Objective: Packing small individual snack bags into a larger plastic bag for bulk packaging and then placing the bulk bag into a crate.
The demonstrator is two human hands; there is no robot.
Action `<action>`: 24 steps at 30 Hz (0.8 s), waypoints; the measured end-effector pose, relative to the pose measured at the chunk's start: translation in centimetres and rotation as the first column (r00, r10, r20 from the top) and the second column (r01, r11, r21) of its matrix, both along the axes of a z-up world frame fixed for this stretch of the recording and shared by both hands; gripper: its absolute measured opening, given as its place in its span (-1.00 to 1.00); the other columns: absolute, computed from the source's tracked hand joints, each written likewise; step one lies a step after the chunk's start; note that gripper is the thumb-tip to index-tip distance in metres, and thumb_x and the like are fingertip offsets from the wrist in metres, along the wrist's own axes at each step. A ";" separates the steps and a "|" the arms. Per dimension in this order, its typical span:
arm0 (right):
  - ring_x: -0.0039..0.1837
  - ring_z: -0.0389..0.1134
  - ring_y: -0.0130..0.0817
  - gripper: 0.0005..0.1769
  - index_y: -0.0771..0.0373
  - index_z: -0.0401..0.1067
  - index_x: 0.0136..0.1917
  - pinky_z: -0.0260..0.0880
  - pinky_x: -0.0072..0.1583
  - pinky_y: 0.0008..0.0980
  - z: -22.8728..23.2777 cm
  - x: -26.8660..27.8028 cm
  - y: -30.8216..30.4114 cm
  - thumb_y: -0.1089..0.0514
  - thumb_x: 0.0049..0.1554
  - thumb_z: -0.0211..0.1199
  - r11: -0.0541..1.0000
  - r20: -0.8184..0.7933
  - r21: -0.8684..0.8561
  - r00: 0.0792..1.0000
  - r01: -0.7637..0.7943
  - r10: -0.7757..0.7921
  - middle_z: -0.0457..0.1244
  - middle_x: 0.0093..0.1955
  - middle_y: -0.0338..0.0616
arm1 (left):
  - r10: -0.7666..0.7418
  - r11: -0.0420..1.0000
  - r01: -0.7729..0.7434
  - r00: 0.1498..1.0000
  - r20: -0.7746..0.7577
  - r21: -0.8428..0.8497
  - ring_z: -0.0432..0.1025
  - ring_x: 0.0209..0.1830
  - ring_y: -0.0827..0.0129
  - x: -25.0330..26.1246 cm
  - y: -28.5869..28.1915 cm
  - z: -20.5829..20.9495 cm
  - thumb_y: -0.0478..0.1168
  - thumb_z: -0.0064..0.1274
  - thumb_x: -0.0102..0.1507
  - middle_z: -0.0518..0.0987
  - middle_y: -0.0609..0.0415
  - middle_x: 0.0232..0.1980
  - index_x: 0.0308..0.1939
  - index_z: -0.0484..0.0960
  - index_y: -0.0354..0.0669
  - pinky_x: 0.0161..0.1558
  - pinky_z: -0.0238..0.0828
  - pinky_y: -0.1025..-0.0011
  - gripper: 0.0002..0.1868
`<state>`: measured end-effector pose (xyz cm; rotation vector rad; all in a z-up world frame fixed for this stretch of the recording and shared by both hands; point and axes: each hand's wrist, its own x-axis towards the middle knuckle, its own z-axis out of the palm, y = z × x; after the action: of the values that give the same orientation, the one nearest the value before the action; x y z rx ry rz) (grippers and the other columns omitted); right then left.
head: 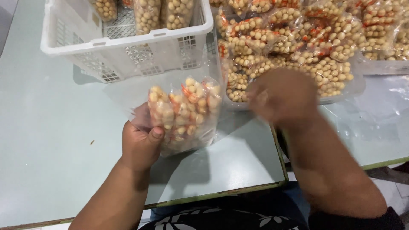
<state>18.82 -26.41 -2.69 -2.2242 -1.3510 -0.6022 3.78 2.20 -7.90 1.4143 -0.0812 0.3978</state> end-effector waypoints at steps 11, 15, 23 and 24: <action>0.49 0.00 0.17 -0.20 0.15 0.16 0.60 0.10 0.31 0.18 2.2 6.1 1.4 0.04 0.15 0.32 0.762 -0.428 -0.396 0.630 0.513 -0.647 0.11 0.51 0.02 | -0.028 0.998 0.029 0.999 -0.024 0.049 0.55 0.11 0.18 -0.8 -0.7 1.1 0.34 0.17 0.18 0.63 -0.12 0.08 0.17 0.52 -0.44 0.13 0.50 0.31 -0.12; 0.24 0.21 0.17 -0.54 0.21 0.48 0.16 0.25 0.12 0.01 -4.7 9.4 -1.8 0.03 0.04 0.47 0.846 -0.214 -0.261 0.827 0.465 -0.520 0.28 0.16 0.04 | -0.025 0.999 0.026 0.999 -0.045 0.029 0.58 0.00 0.22 -1.5 -0.8 0.3 0.32 0.23 0.16 0.65 -0.08 -0.01 0.15 0.50 -0.43 -0.03 0.54 0.37 -0.14; -0.01 0.32 -0.22 -0.78 0.17 0.23 -0.21 0.38 -0.12 -0.26 -2.3 7.6 -0.4 0.32 0.21 0.21 0.859 -0.596 0.072 0.713 0.506 -0.371 0.25 -0.02 -0.08 | -0.007 1.000 0.007 1.000 0.008 0.002 0.56 0.15 0.13 -2.8 -0.3 -2.0 0.20 0.27 0.21 0.62 -0.17 0.17 0.29 0.41 -0.38 0.19 0.58 0.18 -0.18; 0.00 0.43 -0.24 -0.80 0.13 0.23 -0.12 0.61 -0.18 -0.29 -1.3 7.1 0.3 0.31 0.31 0.16 0.772 -0.756 0.144 0.573 0.619 -0.318 0.31 0.10 -0.04 | 0.030 0.999 -0.030 1.000 0.005 0.018 0.56 0.15 0.15 -2.8 -0.3 -2.1 0.20 0.27 0.20 0.62 -0.16 0.16 0.27 0.44 -0.39 0.20 0.57 0.19 -0.18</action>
<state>25.96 -26.09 -3.99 -2.1092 -0.1796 -0.1173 0.95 1.92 -10.02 1.4336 -0.0673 0.4266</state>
